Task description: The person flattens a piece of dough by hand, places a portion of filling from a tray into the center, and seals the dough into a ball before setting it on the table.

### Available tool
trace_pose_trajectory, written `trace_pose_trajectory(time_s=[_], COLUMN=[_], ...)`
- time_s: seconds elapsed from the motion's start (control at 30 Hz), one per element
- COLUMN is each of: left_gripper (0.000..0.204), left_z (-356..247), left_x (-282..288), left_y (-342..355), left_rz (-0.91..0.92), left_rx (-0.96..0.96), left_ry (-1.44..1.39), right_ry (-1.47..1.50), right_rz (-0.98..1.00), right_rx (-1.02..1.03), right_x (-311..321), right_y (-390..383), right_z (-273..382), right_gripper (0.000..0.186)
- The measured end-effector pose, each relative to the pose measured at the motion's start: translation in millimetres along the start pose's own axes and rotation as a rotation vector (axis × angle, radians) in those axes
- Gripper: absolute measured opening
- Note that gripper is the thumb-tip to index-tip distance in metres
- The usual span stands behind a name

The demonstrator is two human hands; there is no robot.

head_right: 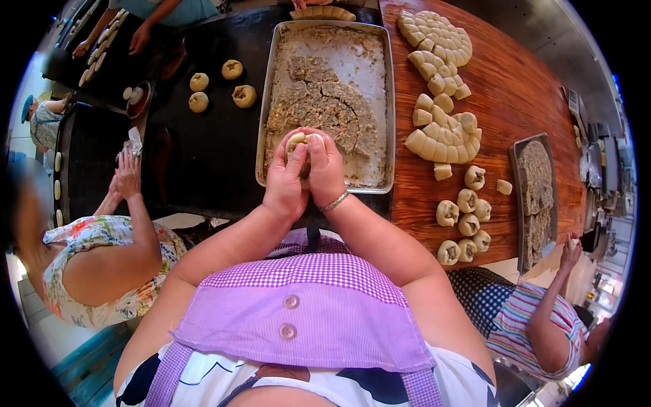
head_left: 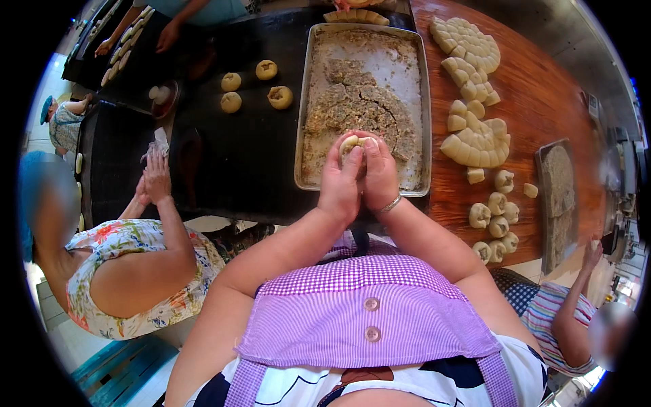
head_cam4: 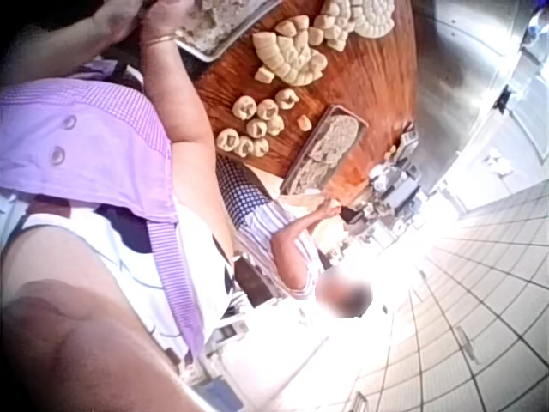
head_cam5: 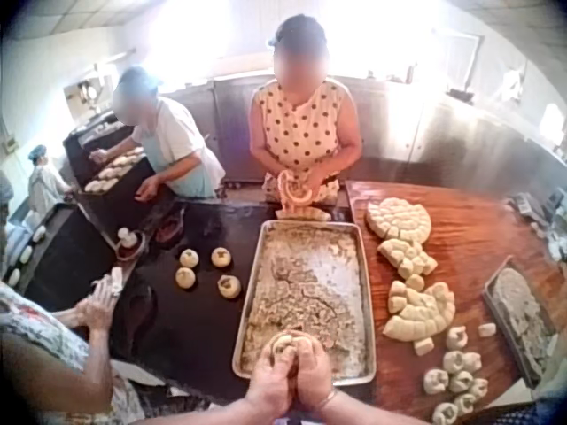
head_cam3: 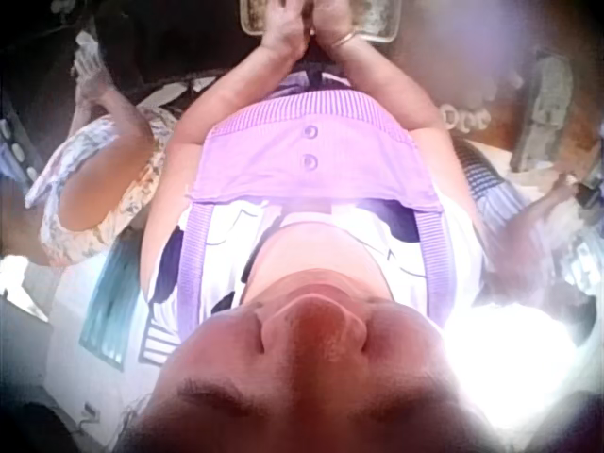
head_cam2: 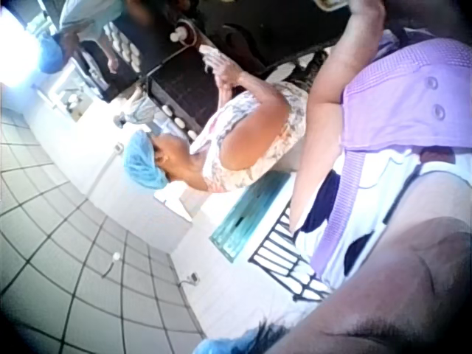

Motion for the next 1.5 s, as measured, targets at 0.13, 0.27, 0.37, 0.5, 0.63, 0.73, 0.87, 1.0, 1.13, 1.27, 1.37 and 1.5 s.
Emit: trace_pose_trajectory(time_s=[0.13, 0.27, 0.37, 0.5, 0.63, 0.73, 0.87, 1.0, 1.13, 1.27, 1.37, 1.5], left_gripper=[0.037, 0.041, 0.042, 0.032, 0.030, 0.036, 0.041, 0.042, 0.033, 0.027, 0.028, 0.035], left_z=[-1.7, -15.7, -20.8, -19.2, -5.0, -16.1, -24.5, -16.5, -17.3, -14.5, -23.9, -28.6], left_x=[5.9, -8.3, -2.9, -5.0, 11.2, 11.9, -16.9, -12.9, -12.4, -4.0, -4.9, -25.5], left_y=[3.7, 11.9, 13.1, 3.1, 1.7, 13.6, 9.6, -0.4, -17.8, -23.1, -13.3, -5.0], left_rz=[0.006, 0.054, 0.062, 0.049, -0.027, 0.102, 0.045, 0.098, 0.066, -0.030, -0.018, 0.130], left_rx=[-0.070, -0.052, 0.020, 0.141, 0.080, -0.142, 0.002, 0.123, 0.059, -0.156, -0.243, -0.158], left_ry=[0.201, 0.153, -0.026, -0.049, 0.031, 0.404, 0.187, -0.184, -0.106, 0.127, 0.429, -0.133], right_ry=[-0.028, 0.064, 0.150, -0.032, -0.139, -0.123, 0.249, 0.243, -0.341, -0.312, -0.314, -0.166], right_rz=[-0.065, -0.185, -0.047, 0.124, 0.124, 0.037, 0.025, 0.004, 0.031, -0.003, -0.079, -0.181], right_rx=[0.028, 0.022, -0.020, -0.014, 0.024, 0.045, -0.041, 0.068, 0.369, 0.416, 0.483, 0.300], right_x=[-0.1, 5.4, -5.0, 7.6, 5.1, 1.3, 0.9, -4.6, 4.6, -4.9, -3.1, 8.9], right_y=[-3.5, 0.2, -7.3, 0.4, -0.4, -3.5, 5.2, -1.9, -14.3, -33.8, -30.7, -18.9], right_z=[-2.0, 13.2, 20.7, 20.5, 12.5, 10.0, 10.4, 22.5, 56.9, 51.2, 52.2, 56.9], right_gripper=[0.032, 0.036, 0.047, 0.057, 0.046, 0.034, 0.031, 0.033, 0.033, 0.025, 0.023, 0.032])
Point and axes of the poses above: each hand's wrist, its own y-axis towards the middle knuckle, its own x-axis out of the back of the hand, z = x × y, the point moved 9 cm from there along y, towards the middle knuckle, and after that the axes turned 15 degrees about -y, right-handed, at the moved point
